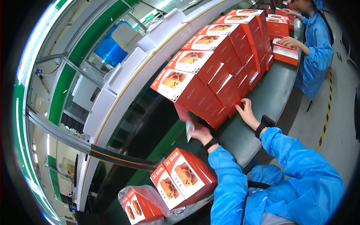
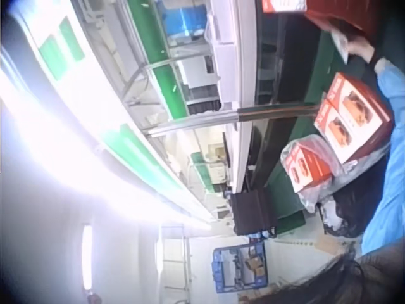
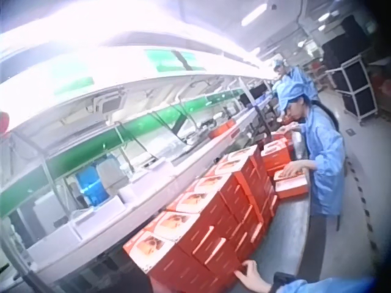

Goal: Apply stickers and labels to product boxes on an assembly line.

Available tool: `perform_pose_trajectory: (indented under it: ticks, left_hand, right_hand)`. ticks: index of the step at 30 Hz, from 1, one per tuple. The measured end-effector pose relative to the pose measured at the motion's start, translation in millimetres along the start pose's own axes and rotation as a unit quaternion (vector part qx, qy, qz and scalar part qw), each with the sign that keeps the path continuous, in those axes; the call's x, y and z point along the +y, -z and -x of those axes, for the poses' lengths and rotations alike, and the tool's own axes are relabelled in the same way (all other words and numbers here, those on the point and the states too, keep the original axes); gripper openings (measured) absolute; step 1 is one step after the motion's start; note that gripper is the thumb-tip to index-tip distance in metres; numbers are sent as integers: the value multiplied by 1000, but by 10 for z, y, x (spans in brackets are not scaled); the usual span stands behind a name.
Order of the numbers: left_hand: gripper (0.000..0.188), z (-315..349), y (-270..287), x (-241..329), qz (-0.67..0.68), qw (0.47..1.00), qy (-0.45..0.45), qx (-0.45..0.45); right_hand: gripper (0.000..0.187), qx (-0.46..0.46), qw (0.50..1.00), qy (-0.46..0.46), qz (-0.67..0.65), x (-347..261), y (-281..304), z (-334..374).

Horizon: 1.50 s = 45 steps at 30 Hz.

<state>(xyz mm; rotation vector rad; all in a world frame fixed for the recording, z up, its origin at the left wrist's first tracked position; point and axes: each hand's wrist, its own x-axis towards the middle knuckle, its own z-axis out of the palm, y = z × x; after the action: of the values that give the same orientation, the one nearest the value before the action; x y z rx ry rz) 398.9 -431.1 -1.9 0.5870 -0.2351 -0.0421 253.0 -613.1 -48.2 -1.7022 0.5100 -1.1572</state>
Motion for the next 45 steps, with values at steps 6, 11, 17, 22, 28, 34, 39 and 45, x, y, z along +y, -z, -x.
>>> perform_pose_trajectory:
  ticks: [6, 11, 17, 22, 28, 34, 39, 45]
  left_hand:
    - [47, -126, -1177, 955, 69, 969, -227, -64]
    - [48, -255, -1708, 1203, 10, 998, -62, -27]
    - [49, -359, -1956, 1094, -189, 978, -39, -78]
    - [38, -345, -2010, 1216, -185, 969, -112, -121]
    - [32, 162, -2387, 1764, -430, 781, -446, -78]
    - [13, 1226, -2154, 1678, -666, 358, -624, 196]
    - [25, 1829, -2391, 2042, -495, 683, -511, 165]
    - [20, 2536, -1797, 2029, -424, 881, -209, 14]
  right_hand:
    - [35, -20, 1000, -4, -18, -170, 45, 64]
    - [33, -11, 997, -36, -62, 3, 52, -3]
    - [33, -12, 995, -49, -90, 71, 0, 11]
    - [31, -16, 994, -48, -93, 145, 4, -11]
    - [26, -43, 999, 8, -17, -188, -77, 176]
    - [30, -111, 989, -17, -98, 274, 28, -9]
    - [33, -74, 993, -37, -83, 24, 154, 40]
    - [33, -109, 969, -63, -211, -1297, 605, 406]
